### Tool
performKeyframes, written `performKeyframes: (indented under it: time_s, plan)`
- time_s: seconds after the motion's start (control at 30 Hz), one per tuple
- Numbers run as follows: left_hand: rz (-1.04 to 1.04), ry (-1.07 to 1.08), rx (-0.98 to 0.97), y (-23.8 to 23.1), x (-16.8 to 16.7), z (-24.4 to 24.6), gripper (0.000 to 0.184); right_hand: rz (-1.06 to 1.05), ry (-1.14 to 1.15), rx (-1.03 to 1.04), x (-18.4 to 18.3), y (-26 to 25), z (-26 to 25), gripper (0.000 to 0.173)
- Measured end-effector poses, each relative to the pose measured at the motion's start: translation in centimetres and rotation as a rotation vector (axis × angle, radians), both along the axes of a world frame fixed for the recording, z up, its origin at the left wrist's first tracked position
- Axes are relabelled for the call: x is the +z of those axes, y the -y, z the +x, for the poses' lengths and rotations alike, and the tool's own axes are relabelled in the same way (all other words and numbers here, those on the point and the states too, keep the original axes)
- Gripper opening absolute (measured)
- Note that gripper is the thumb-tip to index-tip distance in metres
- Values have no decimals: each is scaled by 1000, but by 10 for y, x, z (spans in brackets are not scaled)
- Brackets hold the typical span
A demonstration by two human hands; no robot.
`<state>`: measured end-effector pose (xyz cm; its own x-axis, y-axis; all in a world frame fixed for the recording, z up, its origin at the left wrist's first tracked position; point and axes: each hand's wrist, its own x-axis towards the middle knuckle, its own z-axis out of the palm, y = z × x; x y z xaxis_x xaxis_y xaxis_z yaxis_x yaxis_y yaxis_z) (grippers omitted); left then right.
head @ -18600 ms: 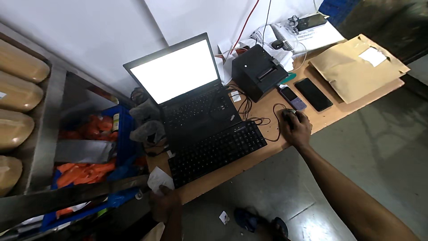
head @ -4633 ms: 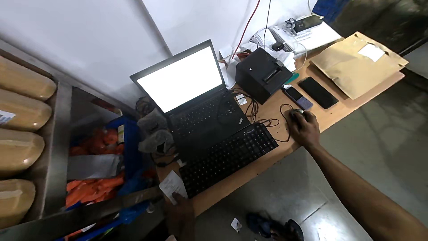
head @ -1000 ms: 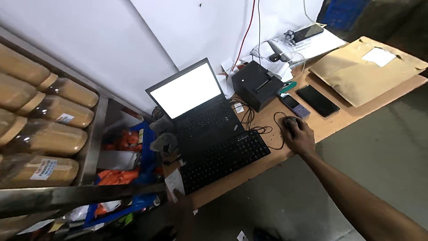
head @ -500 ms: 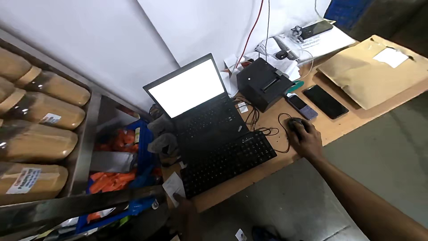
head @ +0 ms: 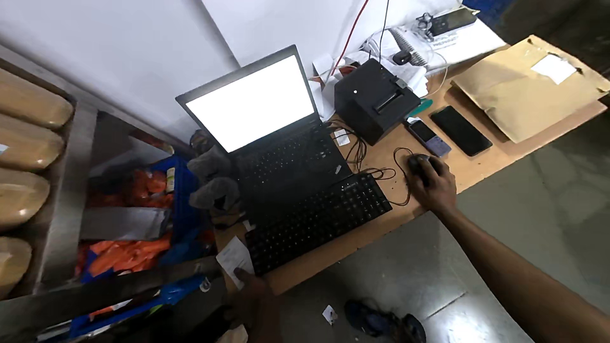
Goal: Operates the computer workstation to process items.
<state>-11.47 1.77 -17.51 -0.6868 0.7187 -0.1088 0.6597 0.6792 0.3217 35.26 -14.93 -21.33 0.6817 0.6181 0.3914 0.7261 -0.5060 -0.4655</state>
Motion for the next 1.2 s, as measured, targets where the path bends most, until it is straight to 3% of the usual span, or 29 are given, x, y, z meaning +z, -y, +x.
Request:
performKeyframes:
  time_s: [0.1,0.37,0.53,0.8,1.07,1.2]
  plan:
    - [36,58,123,-6,-11,-2,83,11,7,11,0,1,-1,49]
    - [-23,11,90,-7,0,1,77,10,3,-2,1,1,-2,47]
    - [94,73,105,-5,-3,1,72,-2,-28,-3,4,1,-4,48]
    - [-49,-17,124,-10,-3,1,74,-1,-8,-8,1,1,-3,50]
    - [-57,9,98,-9,-4,-1,75,-7,10,13,2,1,-1,43]
    - [-89,-8,84,-10,-4,-3,75,-5,19,4,1,0,-2,49]
